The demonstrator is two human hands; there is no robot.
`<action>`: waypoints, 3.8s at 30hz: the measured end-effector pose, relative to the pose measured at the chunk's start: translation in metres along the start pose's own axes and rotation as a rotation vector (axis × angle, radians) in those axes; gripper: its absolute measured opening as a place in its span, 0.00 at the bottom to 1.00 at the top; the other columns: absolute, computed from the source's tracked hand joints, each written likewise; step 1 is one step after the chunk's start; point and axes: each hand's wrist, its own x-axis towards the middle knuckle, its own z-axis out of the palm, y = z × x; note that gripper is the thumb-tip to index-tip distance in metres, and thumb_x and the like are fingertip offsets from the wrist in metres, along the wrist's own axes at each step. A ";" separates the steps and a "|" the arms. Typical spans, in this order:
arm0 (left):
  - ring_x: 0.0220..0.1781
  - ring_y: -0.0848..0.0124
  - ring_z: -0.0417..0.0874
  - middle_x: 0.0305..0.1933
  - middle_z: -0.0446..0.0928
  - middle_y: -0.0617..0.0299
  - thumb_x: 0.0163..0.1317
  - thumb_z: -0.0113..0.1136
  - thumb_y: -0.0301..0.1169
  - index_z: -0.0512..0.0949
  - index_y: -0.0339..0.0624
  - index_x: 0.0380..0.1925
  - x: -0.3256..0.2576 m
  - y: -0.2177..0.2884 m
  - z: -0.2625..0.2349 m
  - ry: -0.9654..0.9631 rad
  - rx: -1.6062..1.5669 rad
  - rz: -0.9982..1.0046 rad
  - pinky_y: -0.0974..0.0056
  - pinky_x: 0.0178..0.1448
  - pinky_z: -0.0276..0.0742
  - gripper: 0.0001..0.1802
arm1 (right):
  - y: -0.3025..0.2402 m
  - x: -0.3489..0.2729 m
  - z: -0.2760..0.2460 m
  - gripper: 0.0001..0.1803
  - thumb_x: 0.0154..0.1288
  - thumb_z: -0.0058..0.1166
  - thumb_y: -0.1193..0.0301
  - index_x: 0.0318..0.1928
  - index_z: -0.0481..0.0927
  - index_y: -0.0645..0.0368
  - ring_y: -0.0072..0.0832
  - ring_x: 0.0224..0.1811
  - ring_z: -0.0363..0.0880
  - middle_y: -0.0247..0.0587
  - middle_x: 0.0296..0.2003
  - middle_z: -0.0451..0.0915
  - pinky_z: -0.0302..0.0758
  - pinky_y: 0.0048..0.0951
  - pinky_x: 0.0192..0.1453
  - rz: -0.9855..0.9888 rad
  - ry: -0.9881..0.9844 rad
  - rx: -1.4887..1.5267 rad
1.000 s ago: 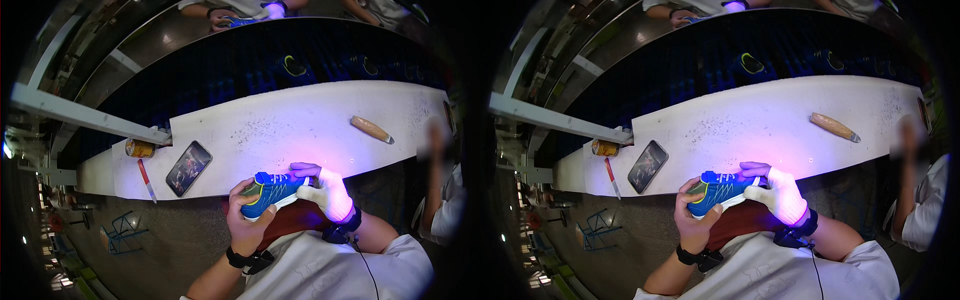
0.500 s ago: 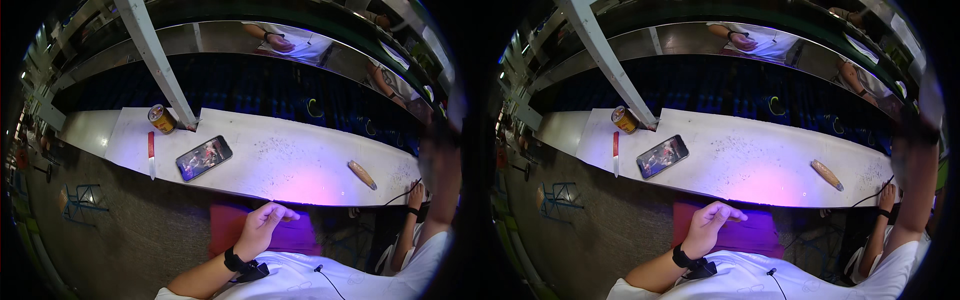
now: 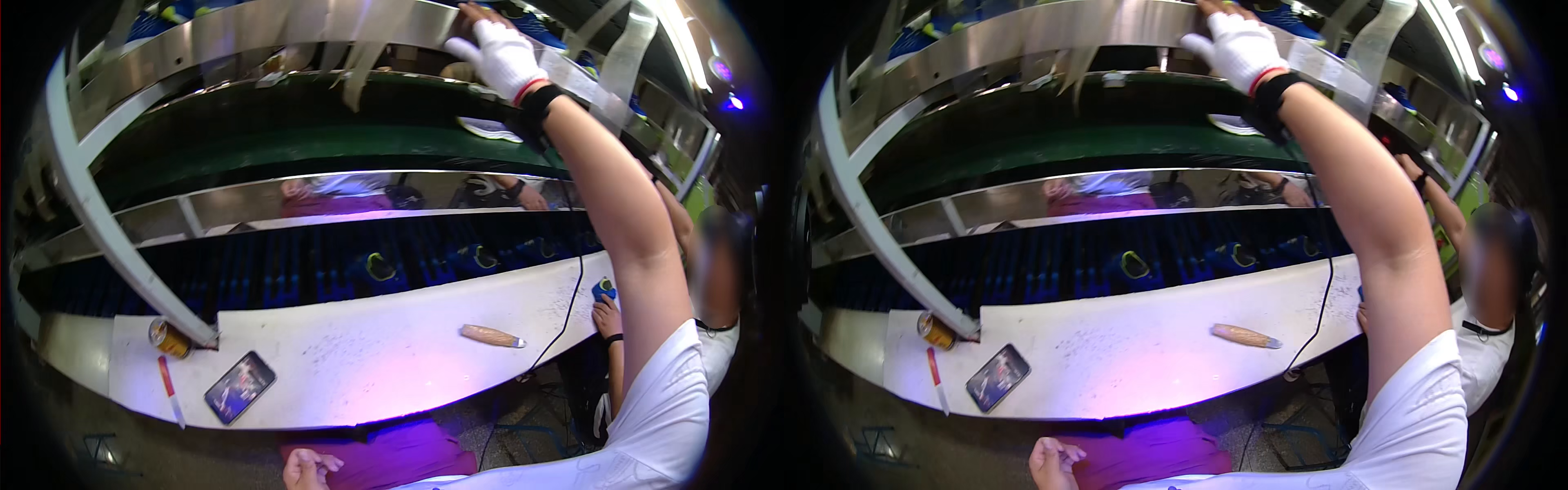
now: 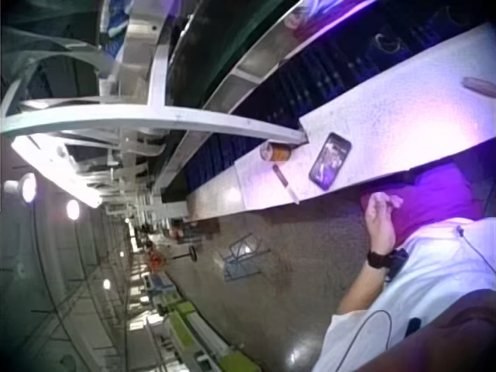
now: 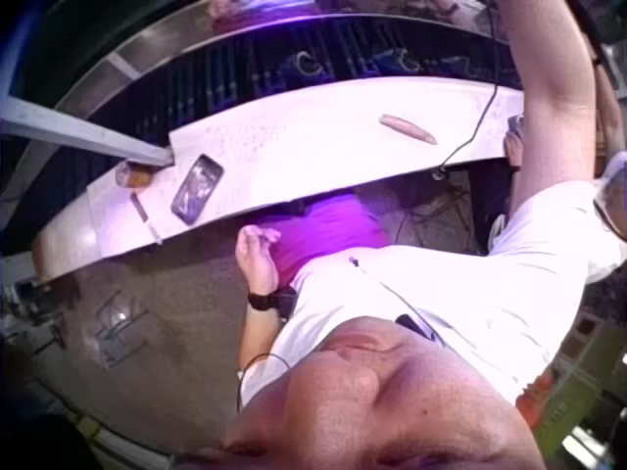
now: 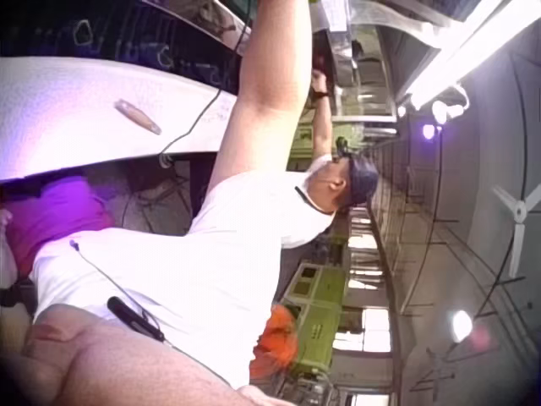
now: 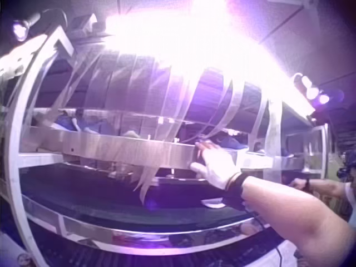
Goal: Inspecting and cleaning shoe soles and uppers on a conveyor line using a UV light and a small tool.
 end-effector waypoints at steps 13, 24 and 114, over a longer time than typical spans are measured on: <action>0.47 0.60 0.85 0.51 0.84 0.50 0.65 0.79 0.48 0.76 0.32 0.52 0.321 -0.053 0.211 -0.024 0.376 0.100 0.59 0.58 0.82 0.32 | 0.042 -0.134 -0.076 0.27 0.82 0.55 0.51 0.71 0.79 0.53 0.30 0.40 0.86 0.37 0.35 0.84 0.82 0.31 0.49 0.715 -1.105 0.584; 0.69 0.35 0.78 0.76 0.60 0.40 0.56 0.82 0.45 0.54 0.42 0.74 0.369 -0.080 0.342 0.257 0.873 -0.253 0.44 0.73 0.80 0.56 | 0.078 -0.155 -0.059 0.24 0.75 0.64 0.51 0.58 0.85 0.56 0.22 0.40 0.86 0.38 0.38 0.88 0.81 0.27 0.47 0.632 -0.786 0.242; 0.74 0.44 0.76 0.62 0.83 0.38 0.71 0.73 0.37 0.68 0.38 0.55 0.022 0.002 0.078 -0.392 0.299 0.495 0.42 0.81 0.66 0.26 | -0.341 -0.273 -0.317 0.15 0.60 0.79 0.72 0.38 0.81 0.57 0.48 0.67 0.85 0.53 0.60 0.86 0.75 0.54 0.76 0.971 -0.368 1.711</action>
